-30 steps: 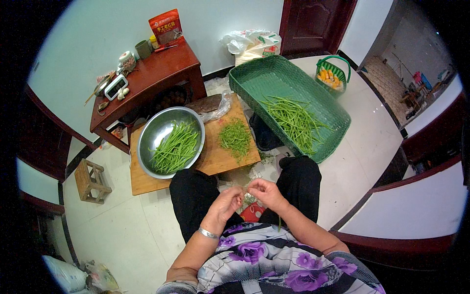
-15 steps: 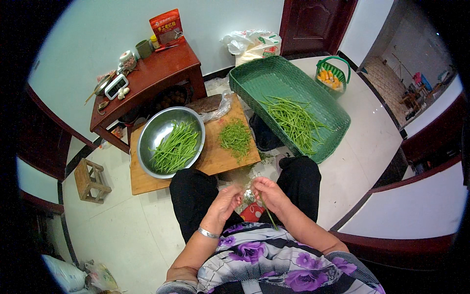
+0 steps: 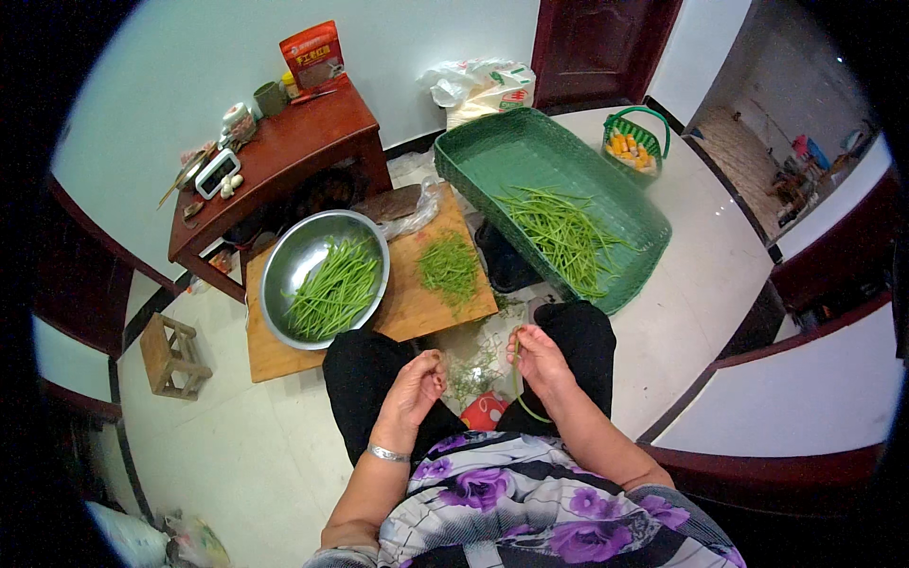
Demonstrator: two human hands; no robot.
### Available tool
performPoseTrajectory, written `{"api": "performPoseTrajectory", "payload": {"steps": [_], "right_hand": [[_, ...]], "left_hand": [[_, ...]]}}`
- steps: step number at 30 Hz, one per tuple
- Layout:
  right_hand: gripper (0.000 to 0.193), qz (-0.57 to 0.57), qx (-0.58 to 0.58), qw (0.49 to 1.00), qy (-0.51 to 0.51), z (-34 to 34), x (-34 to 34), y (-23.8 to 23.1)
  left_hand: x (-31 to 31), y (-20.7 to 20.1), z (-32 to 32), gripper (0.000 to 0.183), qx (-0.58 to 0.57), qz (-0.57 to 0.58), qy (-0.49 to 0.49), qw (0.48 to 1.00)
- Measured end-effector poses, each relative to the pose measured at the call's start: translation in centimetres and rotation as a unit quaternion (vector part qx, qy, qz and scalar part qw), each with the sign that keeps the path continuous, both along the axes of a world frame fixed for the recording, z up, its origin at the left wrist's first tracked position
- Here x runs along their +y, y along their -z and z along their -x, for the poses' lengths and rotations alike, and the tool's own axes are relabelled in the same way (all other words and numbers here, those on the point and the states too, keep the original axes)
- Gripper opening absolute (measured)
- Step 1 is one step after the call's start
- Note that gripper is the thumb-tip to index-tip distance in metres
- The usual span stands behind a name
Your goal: The person strips the ends and strings from green beans by hand, placing the cleaned beans into a plastic bag on their lap.
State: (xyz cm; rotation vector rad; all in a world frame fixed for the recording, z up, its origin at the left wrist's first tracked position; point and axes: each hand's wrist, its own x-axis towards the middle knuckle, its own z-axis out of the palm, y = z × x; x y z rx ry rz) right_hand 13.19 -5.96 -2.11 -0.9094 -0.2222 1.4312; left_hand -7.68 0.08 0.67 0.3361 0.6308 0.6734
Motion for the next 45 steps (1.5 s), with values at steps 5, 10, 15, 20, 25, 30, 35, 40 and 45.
{"api": "performPoseTrajectory", "payload": {"steps": [5, 10, 15, 20, 25, 30, 35, 40, 45], "right_hand": [[0.01, -0.003, -0.08, 0.994, 0.073, -2.5, 1.0, -3.3], [0.013, -0.095, -0.27, 0.945, 0.158, -8.2, 4.8, -8.8], [0.031, -0.129, -0.488, 0.851, 0.148, -17.3, 11.0, -9.9], [0.041, -0.071, -0.481, 0.865, 0.121, -16.5, 12.3, -8.4], [0.033, -0.014, -0.335, 0.942, -0.025, -8.2, 9.9, -5.7], [0.024, 0.021, -0.27, 0.953, -0.138, -4.1, 7.6, 1.4], [0.022, 0.102, -0.26, 0.924, -0.261, -2.5, 8.2, 1.5], [0.023, 0.13, -0.239, 0.932, -0.239, -2.5, 9.9, 1.7], [0.018, 0.156, -0.237, 0.933, -0.222, -2.2, 10.7, 2.0]], "left_hand": [[-0.1, 0.9, 0.2, 0.007, 0.135, -0.099, 0.014, 0.986], [-1.0, 2.3, -0.7, 0.01, 0.272, -0.183, 0.101, 0.94], [-1.0, 4.0, -1.6, 0.013, 0.313, -0.225, 0.165, 0.908], [-1.1, 6.8, -1.2, 0.014, 0.383, -0.369, 0.175, 0.829], [-1.2, 2.6, -0.4, 0.045, 0.537, -0.531, 0.172, 0.632], [1.2, -2.3, 0.3, 0.015, 0.506, -0.561, 0.117, 0.644], [7.3, -3.2, 4.0, 0.009, 0.547, -0.556, -0.143, 0.61], [16.2, 4.2, 11.0, 0.008, 0.68, -0.507, -0.16, 0.506], [22.7, 7.1, 13.0, 0.02, 0.749, -0.493, -0.096, 0.432]]}}
